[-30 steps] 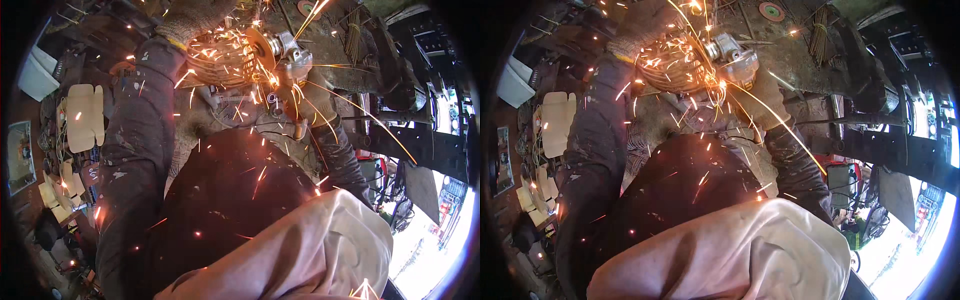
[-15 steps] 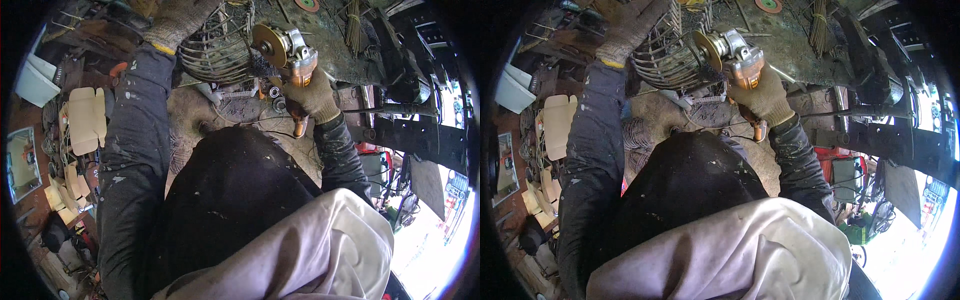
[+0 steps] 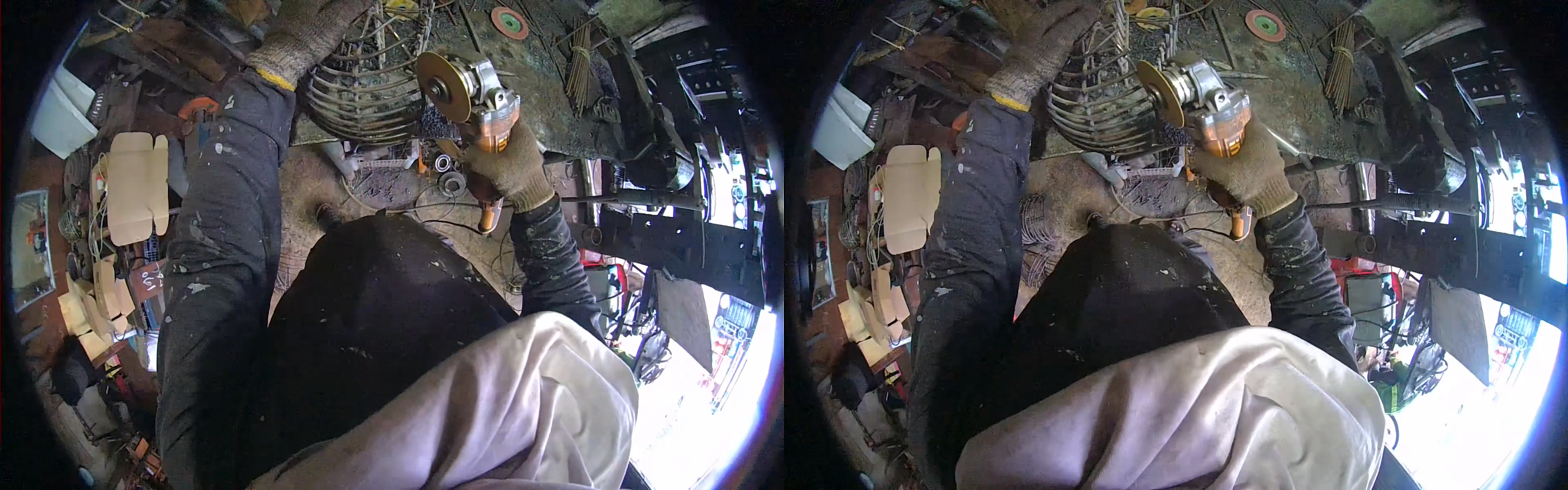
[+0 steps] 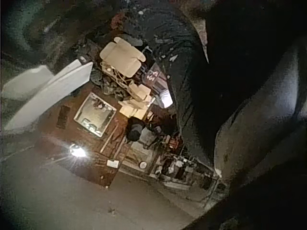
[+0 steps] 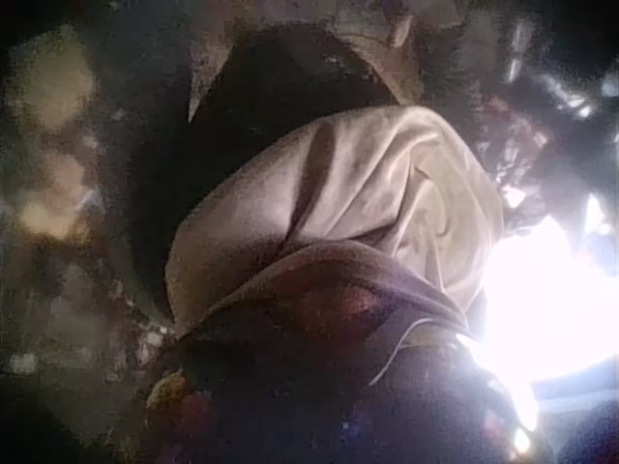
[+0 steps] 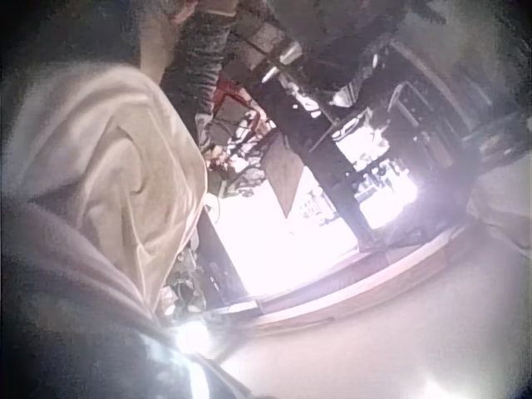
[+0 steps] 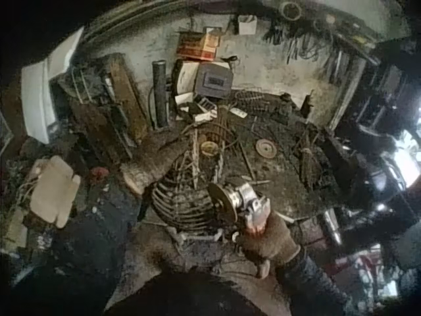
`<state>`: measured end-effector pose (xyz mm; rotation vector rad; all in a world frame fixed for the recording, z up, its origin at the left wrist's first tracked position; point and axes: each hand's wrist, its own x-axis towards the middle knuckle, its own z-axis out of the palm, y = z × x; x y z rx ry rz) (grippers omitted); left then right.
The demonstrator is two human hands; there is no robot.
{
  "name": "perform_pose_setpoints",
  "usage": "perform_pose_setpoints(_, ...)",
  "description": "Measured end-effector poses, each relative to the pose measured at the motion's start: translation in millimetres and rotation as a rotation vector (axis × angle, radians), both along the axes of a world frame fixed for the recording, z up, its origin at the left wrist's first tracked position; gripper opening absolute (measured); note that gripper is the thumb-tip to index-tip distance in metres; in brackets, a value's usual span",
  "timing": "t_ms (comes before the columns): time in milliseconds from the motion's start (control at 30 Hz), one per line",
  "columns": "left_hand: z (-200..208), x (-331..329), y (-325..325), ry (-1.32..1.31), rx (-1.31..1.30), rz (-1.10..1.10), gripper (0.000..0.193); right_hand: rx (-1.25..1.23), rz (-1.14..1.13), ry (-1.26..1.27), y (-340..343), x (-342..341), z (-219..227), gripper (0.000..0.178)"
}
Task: The person is fabricating a metal object by hammering a wire cage into shape on a workbench, cutting and smoothing sections with an angle grinder, and finally welding components together.
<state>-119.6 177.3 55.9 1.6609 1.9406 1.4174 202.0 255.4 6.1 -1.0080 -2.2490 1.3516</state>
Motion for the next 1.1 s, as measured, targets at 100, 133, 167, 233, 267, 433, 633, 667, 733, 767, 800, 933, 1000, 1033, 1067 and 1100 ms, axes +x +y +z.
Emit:
perform_pose_setpoints(100, -15, -16, 6, 0.142, 0.053, -0.018, 0.051, 0.053, -0.021, 0.001, -3, -4, 3, 0.075)
perform_pose_setpoints(133, -12, -14, 7, 0.205, 0.078, -0.032, 0.050, 0.059, -0.020, -0.001, -3, -3, 2, 0.075)
perform_pose_setpoints(167, -9, -11, 6, 0.141, 0.018, -0.010, 0.049, 0.066, -0.018, -0.002, -1, -2, 0, 0.075)
perform_pose_setpoints(233, -2, -2, 0, 0.012, -0.106, 0.036, 0.047, 0.078, -0.013, -0.008, 0, -2, 1, 0.074)
perform_pose_setpoints(267, -3, -2, 1, 0.053, -0.117, 0.073, 0.046, 0.083, -0.010, -0.011, -1, -2, 1, 0.074)
perform_pose_setpoints(433, -14, -15, 6, 0.182, 0.038, 0.027, 0.041, -0.007, 0.016, 0.017, 3, -2, -4, 0.069)
perform_pose_setpoints(633, -14, -8, 6, 0.204, -0.001, 0.177, 0.035, 0.015, 0.014, 0.104, 6, -2, -13, 0.069)
perform_pose_setpoints(667, -11, -5, 5, 0.167, 0.034, 0.116, 0.035, 0.011, 0.007, 0.090, 6, -2, -13, 0.070)
perform_pose_setpoints(733, 0, -2, 3, 0.095, 0.103, -0.004, 0.035, -0.008, -0.002, 0.076, 6, -2, -12, 0.071)
perform_pose_setpoints(767, 0, -2, 3, 0.072, 0.102, -0.021, 0.035, -0.023, -0.003, 0.076, 5, -2, -11, 0.072)
perform_pose_setpoints(800, 0, -3, 3, 0.048, 0.101, -0.038, 0.036, -0.039, -0.005, 0.076, 5, -2, -10, 0.073)
perform_pose_setpoints(933, 6, 1, 3, -0.019, 0.164, -0.128, 0.039, 0.100, -0.012, 0.082, 8, 1, -20, 0.070)
perform_pose_setpoints(1000, 4, -1, 5, 0.073, 0.129, -0.087, 0.040, 0.094, -0.001, 0.081, 6, 0, -15, 0.068)
perform_pose_setpoints(1033, 3, -3, 6, 0.118, 0.111, -0.064, 0.041, 0.082, -0.014, 0.075, 4, -1, -12, 0.067)
perform_pose_setpoints(1067, -2, -8, 8, 0.158, 0.124, -0.057, 0.041, 0.071, -0.027, 0.069, 2, -3, -9, 0.066)
perform_pose_setpoints(1100, -11, -15, 9, 0.198, 0.136, -0.050, 0.042, 0.060, -0.040, 0.062, 0, -4, -6, 0.065)
